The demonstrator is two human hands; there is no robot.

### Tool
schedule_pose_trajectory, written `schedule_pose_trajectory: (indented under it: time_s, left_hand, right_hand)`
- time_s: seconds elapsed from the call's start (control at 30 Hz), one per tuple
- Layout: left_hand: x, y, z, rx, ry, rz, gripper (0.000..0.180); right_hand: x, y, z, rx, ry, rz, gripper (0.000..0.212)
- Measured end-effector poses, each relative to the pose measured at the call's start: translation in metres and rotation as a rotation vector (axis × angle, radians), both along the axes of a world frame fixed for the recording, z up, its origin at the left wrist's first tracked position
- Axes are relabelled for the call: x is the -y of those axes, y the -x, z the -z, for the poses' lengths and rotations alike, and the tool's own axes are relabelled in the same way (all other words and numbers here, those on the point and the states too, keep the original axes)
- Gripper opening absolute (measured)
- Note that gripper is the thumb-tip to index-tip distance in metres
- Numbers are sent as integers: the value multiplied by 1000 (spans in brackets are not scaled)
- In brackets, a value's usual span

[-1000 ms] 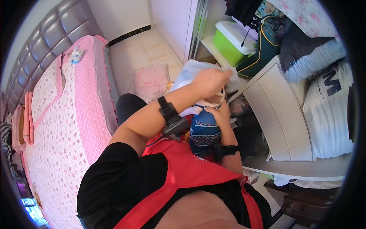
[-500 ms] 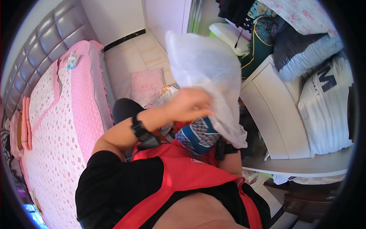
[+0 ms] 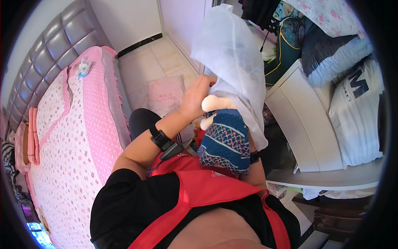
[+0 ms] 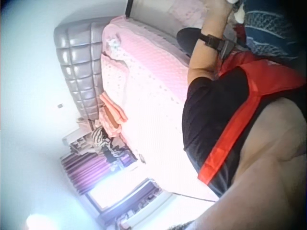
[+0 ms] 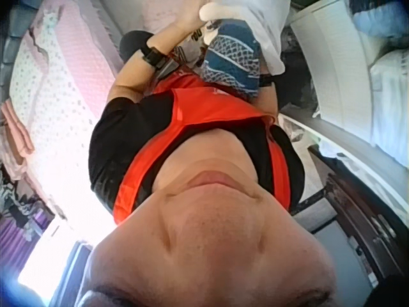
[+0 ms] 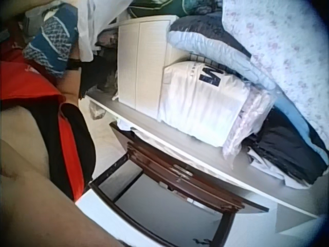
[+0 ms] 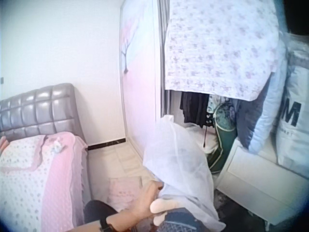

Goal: The person removes several plush toys and a doll from a plastic bag, handling each one to show it before placing it back into the bag. The person then pulls out a cardboard box, opens it to show the pictures on the box, and places the items back into the closet.

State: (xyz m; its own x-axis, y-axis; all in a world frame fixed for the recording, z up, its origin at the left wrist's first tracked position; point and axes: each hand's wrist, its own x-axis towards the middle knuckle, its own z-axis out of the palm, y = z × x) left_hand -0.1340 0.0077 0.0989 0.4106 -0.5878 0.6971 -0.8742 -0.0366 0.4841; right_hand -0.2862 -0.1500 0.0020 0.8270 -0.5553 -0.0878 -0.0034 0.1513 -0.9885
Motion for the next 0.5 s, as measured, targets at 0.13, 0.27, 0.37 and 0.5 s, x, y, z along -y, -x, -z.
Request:
schedule_pose_trajectory:
  time_s: [0.13, 0.27, 0.37, 0.5]
  left_hand:
    - [-1, -1, -5, -786, 233, 353, 12]
    - [-35, 1, 0, -1165, 56, 697, 14]
    - [-57, -13, 29, -1068, -762, 667, 16]
    - [-49, -24, 45, -439, -409, 486, 26]
  right_hand:
    - [4, 0, -3, 7, -9, 17, 61]
    - [11, 4, -13, 39, -50, 41, 61]
    - [17, 4, -29, 76, -59, 52, 61]
    - [23, -17, -41, 109, 21, 38, 61]
